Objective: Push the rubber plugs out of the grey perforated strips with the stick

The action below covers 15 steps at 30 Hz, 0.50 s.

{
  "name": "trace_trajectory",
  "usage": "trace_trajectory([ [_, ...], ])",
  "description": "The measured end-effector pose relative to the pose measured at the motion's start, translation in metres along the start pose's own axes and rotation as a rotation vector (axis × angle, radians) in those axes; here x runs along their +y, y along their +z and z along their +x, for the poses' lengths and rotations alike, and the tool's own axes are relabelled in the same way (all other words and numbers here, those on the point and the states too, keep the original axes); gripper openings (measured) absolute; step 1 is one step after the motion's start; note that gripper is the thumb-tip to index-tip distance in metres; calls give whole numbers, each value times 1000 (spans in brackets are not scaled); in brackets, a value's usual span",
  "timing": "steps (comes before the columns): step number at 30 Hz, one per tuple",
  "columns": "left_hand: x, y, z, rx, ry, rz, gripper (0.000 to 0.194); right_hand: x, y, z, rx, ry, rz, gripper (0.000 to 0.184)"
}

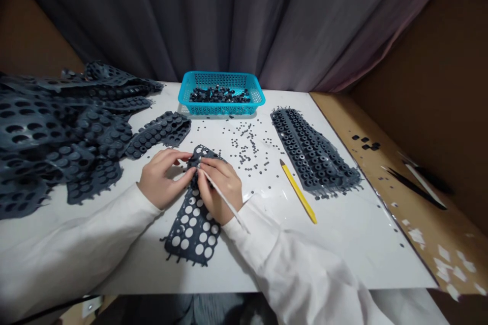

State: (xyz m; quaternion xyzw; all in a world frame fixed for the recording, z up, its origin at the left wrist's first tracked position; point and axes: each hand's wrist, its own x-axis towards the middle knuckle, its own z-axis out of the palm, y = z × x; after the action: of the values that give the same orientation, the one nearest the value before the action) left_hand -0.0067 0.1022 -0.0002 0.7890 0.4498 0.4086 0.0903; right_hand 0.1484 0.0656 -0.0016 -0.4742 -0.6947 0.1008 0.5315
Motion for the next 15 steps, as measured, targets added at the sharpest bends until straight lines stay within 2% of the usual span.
trace_trajectory([
  [5,4,0,4,-71,-106,-83,29,-4,-1,2,12,-2,23,17],
  [9,6,-3,7,-75,-135,-130,19,-7,-5,4,13,21,54,17],
  [12,6,-4,8,-56,-129,-137,12,-7,-7,5,11,58,67,17],
  [15,5,-4,7,-16,-57,-115,11,-6,-7,4,27,76,78,17],
])
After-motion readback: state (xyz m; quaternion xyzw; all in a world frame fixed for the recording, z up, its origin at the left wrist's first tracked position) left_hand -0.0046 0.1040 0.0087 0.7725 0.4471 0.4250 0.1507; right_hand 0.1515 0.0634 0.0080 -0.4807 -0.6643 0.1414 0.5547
